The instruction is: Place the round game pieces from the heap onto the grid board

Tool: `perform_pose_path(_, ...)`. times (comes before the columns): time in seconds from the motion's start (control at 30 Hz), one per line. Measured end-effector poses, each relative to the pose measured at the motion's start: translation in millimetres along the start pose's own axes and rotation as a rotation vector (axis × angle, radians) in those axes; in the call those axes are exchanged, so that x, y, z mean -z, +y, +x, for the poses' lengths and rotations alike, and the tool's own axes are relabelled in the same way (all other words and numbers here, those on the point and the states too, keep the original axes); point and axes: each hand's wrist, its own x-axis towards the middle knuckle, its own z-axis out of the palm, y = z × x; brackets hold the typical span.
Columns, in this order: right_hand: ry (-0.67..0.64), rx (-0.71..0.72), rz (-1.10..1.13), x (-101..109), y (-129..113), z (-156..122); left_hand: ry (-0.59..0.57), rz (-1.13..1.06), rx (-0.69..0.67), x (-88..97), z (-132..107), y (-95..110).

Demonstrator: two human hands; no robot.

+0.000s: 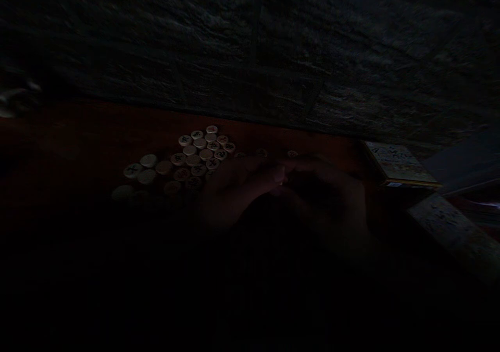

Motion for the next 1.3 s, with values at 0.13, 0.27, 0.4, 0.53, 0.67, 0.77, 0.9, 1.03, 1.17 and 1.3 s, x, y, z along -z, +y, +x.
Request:
perform_pose_path(0.13, 0.004, 0.011, 0.005, -0.6, 1.4, -0.2, -0.027, 0.003, 0.05, 4.1, 3.4, -1.7)
perform_pose_path(0.27, 0.0, -0.004, -0.011, -0.3, -1.3, 1.2, -0.021, 0.044, 0.029, 8.2, 6.5, -5.9)
perform_pose_path(0.4, 0.003, -0.033, -0.009, 0.1, -3.4, 1.2, 0.04, 0.059, 0.032, 8.8, 6.0, -7.2)
perform_pose_path(0.53, 0.015, -0.044, -0.001, 0.8, 0.2, 0.6, 0.02, 0.115, -0.051, 8.0, 6.6, -7.4)
perform_pose_path(0.67, -0.004, 0.0, -0.012, 1.4, 4.8, 1.2, 0.084, 0.184, -0.096, 8.0, 8.2, -7.0)
perform_pose_path(0.77, 0.0, 0.041, -0.072, 1.7, 5.8, 1.9, 0.095, 0.181, -0.055, 7.7, 8.4, -5.4)
perform_pose_path(0.9, -0.017, 0.048, -0.123, 2.1, 4.3, 3.0, 0.186, 0.149, -0.033, 6.7, 8.1, -4.0)
perform_pose_path(1.03, -0.01, 0.034, -0.117, 1.9, 1.0, 4.1, 0.151, 0.125, -0.06, 7.9, 8.1, -5.9)
perform_pose_path(1.17, 0.007, -0.028, -0.075, 0.9, -2.7, 4.4, 0.157, 0.126, -0.133, 11.2, 9.2, -11.4)
perform_pose_path(1.3, 0.037, -0.114, -0.056, -0.8, -2.5, 3.8, 0.159, 0.273, -0.171, 14.7, 11.2, -16.6)
